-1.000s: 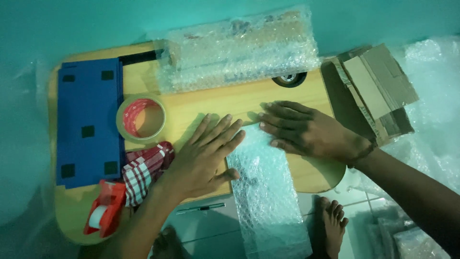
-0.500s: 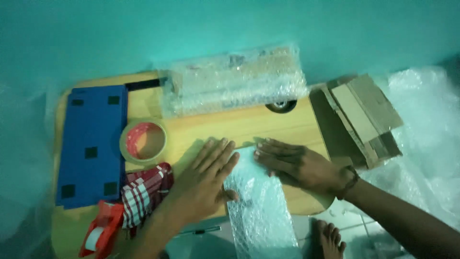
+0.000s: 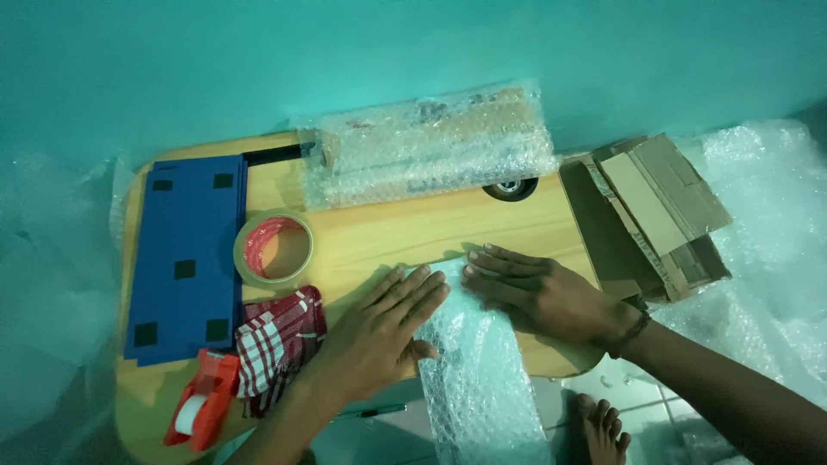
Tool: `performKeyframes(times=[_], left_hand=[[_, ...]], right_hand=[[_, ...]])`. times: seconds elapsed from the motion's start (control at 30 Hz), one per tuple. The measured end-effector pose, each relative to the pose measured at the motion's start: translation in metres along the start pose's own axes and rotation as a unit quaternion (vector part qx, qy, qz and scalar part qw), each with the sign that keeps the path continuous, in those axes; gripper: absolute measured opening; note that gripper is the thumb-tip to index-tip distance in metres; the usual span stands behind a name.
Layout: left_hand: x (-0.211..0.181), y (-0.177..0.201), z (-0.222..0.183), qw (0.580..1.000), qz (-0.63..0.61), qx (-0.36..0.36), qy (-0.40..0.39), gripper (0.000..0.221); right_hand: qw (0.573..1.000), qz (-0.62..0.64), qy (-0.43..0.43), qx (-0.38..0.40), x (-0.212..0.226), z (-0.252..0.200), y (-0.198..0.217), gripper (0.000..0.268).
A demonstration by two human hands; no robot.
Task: Wrapping a blue rectangular component in bubble wrap and securing it with adhesive tape using a dispenser.
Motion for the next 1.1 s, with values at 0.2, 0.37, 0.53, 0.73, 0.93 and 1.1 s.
performKeyframes(times=[0.2,0.37,0.53,0.73,0.93,1.1], left_hand=[[-0.012,0.041,-0.009,1.0,-0.001,0.024,0.013,0.068],[0.01,0.148,-0.058,0.978,0.093,-0.062,0.175,0.042],[0.061,0.179,-0.152,0.835,0.178,0.243,0.461,0.058],[0.039,0.194,-0.159,0.92,0.075,0.147,0.355,0.057],[0.006,0.165,-0.117,0.976,-0.038,0.049,0.207,0.056],[-0.012,0.124,-0.052,0.988,-0.131,-0.026,0.079,0.055]], right_hand=[[0.999,0.012,0.02,-0.032,0.006,0.002,0.008,0.056],[0.998,-0.044,0.029,-0.015,0.006,-0.001,-0.001,0.061],[0.999,-0.034,0.004,0.008,-0.001,0.0,-0.007,0.067],[0.999,-0.038,-0.014,0.017,-0.004,-0.002,-0.011,0.065],[0.996,0.082,-0.037,0.014,0.014,0.018,0.025,0.04],[0.999,0.046,-0.008,-0.011,0.013,0.011,0.019,0.038]])
Point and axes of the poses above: each hand's wrist, its own z-axis towards the middle knuckle, its own y-axis out of the back of the hand, x = y × z, the point moved 8 cm from there along z, towards the middle knuckle, and after that the axes turned 4 degrees about -y, right-handed, at the moved point
